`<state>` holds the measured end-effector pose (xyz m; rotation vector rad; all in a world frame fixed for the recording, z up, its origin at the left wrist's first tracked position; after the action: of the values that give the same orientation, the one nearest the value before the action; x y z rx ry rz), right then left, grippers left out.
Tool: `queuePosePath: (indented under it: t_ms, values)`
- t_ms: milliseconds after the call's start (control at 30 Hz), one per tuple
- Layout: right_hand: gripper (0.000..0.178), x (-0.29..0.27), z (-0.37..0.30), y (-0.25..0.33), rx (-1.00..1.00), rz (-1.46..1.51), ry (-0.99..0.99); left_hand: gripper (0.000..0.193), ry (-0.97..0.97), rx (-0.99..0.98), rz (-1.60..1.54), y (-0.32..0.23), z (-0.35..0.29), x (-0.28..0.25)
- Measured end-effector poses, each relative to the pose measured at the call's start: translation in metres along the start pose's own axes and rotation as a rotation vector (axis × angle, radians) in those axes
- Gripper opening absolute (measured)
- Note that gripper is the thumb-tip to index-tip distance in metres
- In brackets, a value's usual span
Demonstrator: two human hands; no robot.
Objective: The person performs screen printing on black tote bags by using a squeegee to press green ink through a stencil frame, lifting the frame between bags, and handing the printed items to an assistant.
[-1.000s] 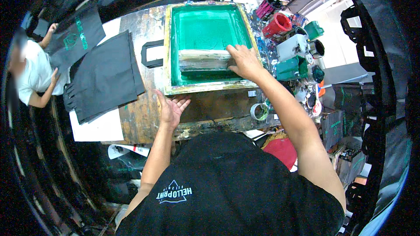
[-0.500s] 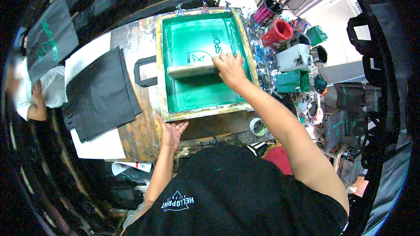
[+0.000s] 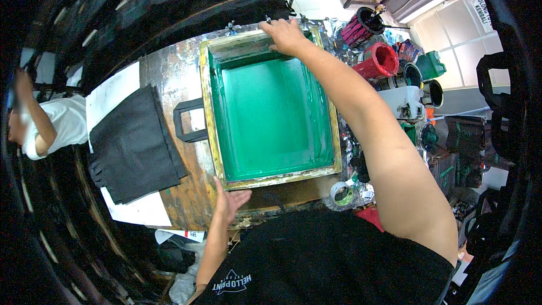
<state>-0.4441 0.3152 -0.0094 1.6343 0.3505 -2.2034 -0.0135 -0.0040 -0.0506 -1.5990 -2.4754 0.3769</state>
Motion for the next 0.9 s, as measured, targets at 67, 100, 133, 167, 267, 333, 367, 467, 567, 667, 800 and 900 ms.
queuePosePath:
  t_ms: [67, 100, 133, 167, 267, 333, 367, 467, 567, 667, 800, 900]
  values:
    - [0.070, -0.010, -0.003, -0.004, 0.016, -0.009, 0.009, 0.106, -0.064, 0.045, 0.391, -0.037, -0.019, 0.003]
    - [0.060, -0.016, -0.012, -0.004, 0.009, -0.041, -0.079, 0.098, -0.103, 0.199, 0.576, -0.064, -0.036, 0.013]
    - [0.055, -0.014, -0.016, -0.005, 0.025, -0.063, -0.149, 0.087, -0.155, 0.391, 0.720, -0.087, -0.045, 0.022]
    - [0.051, -0.008, -0.023, -0.006, 0.046, -0.091, -0.215, 0.077, -0.230, 0.578, 0.876, -0.111, -0.049, 0.032]
    - [0.038, 0.016, -0.035, -0.005, 0.071, -0.187, -0.369, 0.043, -0.309, 1.404, 0.801, -0.196, -0.042, 0.106]
    - [0.040, 0.029, -0.041, 0.001, 0.046, -0.251, -0.399, 0.054, -0.389, 1.857, 0.935, -0.254, -0.016, 0.159]
    - [0.031, 0.030, -0.043, 0.005, -0.007, -0.250, -0.525, 0.063, -0.410, 2.138, 0.900, -0.281, -0.005, 0.188]
    - [0.032, 0.021, -0.036, 0.009, -0.023, -0.215, -0.463, 0.076, -0.668, 2.252, 1.211, -0.328, 0.043, 0.239]
    - [0.029, 0.018, -0.030, 0.007, -0.060, -0.210, -0.494, 0.065, -0.700, 2.071, 1.300, -0.341, 0.081, 0.251]
    - [0.028, 0.015, -0.044, 0.006, -0.054, -0.246, -0.438, 0.062, -0.681, 2.070, 1.348, -0.331, 0.076, 0.252]
    - [0.029, 0.001, -0.091, 0.035, -0.042, -0.228, -0.365, 0.058, -0.636, 2.132, 1.340, -0.289, 0.060, 0.225]
    - [0.028, -0.014, -0.133, 0.066, -0.043, -0.183, -0.345, 0.057, -0.602, 2.148, 1.311, -0.246, 0.047, 0.193]
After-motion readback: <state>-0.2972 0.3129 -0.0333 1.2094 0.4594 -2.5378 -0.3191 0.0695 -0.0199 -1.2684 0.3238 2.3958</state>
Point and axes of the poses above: each hand's wrist, its own z-axis towards the middle knuckle, its own x-axis out of the palm, y = z × x, the point moved 1 cm from there along z, towards the middle knuckle, and after that the axes turned 14 degrees about -y, right-handed, at the moved point
